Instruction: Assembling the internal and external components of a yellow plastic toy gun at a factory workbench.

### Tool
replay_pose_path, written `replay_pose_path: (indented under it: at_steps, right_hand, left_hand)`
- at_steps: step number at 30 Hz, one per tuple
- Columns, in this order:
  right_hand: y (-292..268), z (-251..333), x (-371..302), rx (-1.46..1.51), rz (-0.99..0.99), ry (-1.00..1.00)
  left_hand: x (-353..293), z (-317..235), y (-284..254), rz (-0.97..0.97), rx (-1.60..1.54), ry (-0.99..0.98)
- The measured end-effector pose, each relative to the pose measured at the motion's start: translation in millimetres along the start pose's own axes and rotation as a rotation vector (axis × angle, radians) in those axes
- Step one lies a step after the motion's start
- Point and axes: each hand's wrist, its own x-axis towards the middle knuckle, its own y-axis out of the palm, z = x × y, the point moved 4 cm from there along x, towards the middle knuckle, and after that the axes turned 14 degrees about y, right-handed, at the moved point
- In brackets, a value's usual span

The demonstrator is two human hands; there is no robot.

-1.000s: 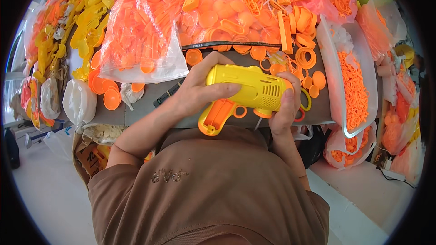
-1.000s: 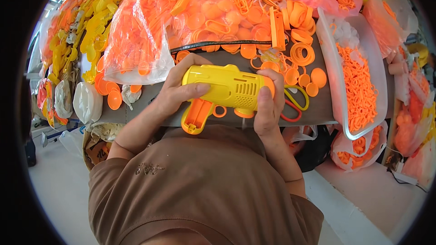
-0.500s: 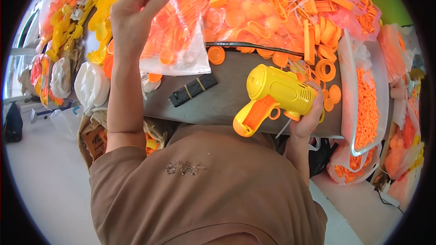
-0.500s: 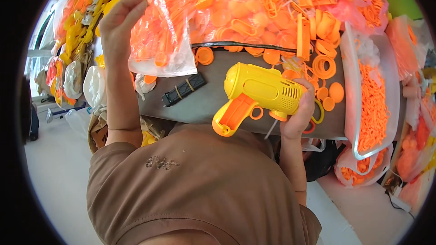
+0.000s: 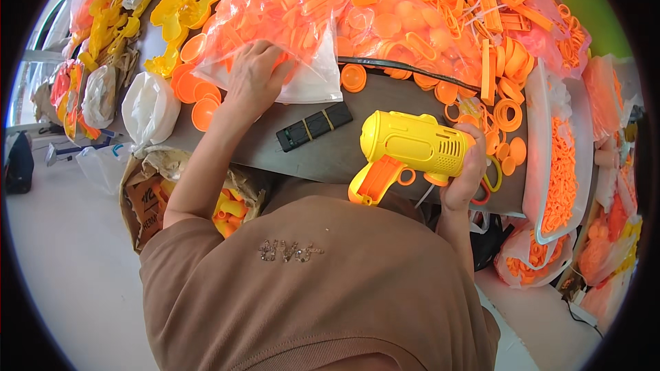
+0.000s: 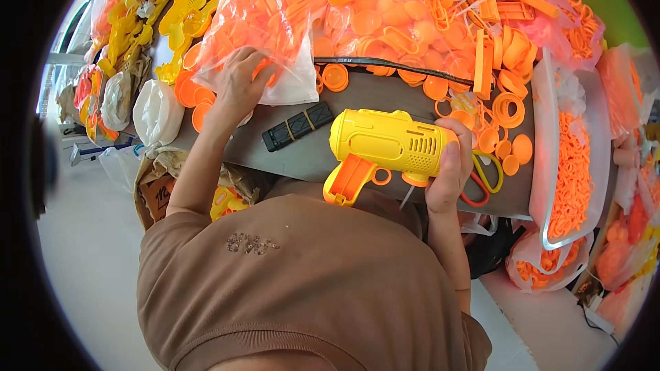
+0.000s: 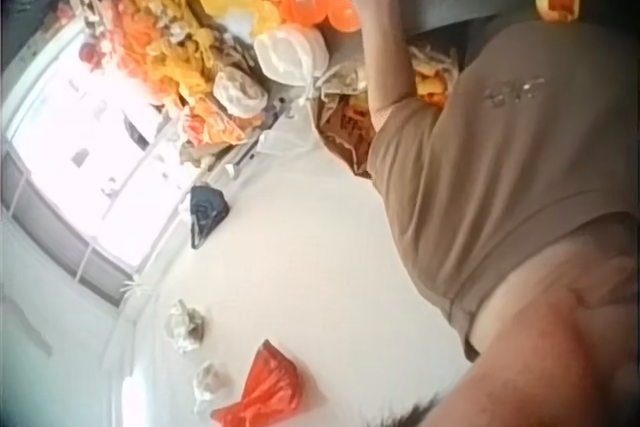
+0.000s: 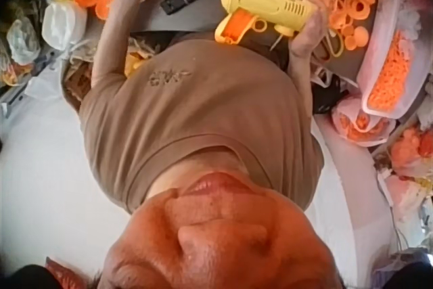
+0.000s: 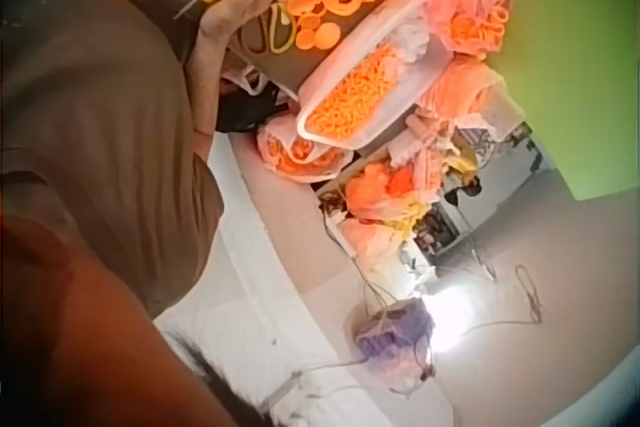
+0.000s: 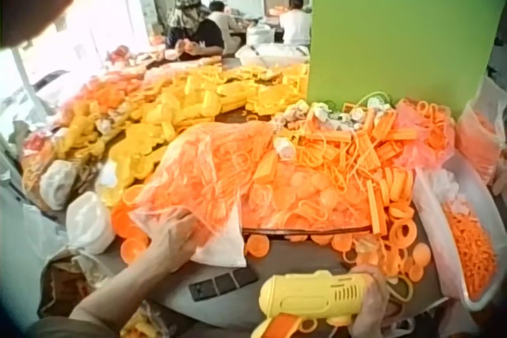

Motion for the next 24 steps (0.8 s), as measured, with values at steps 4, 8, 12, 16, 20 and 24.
replay_pose_path:
  at_steps: [4,8,12,16,20,24]
  right_hand:
    - [2,3,1,-0.043,-0.011,-0.032]
    - [9,9,0,-0.021,0.033,-0.029]
    - [8,11,0,-0.090,0.002,-0.062]
    - [2,10,4,-0.115,-0.025,-0.070]
    - [7,22,7,-0.194,-0.001,-0.156]
    - [19,41,4,-0.205,0.060,-0.203]
  left_hand:
    - [16,6,13,-0.059,0.120,0.018]
    - [21,-2,18,-0.037,0.174,0.013]
    - [7,11,7,-0.036,0.156,0.035]
    - [-11,1,-33,0.152,0.152,-0.149]
    - [-18,-33,-90,0.075,0.093,-0.235]
    - [-8,-70,-90,0.056,-0.338,-0.207]
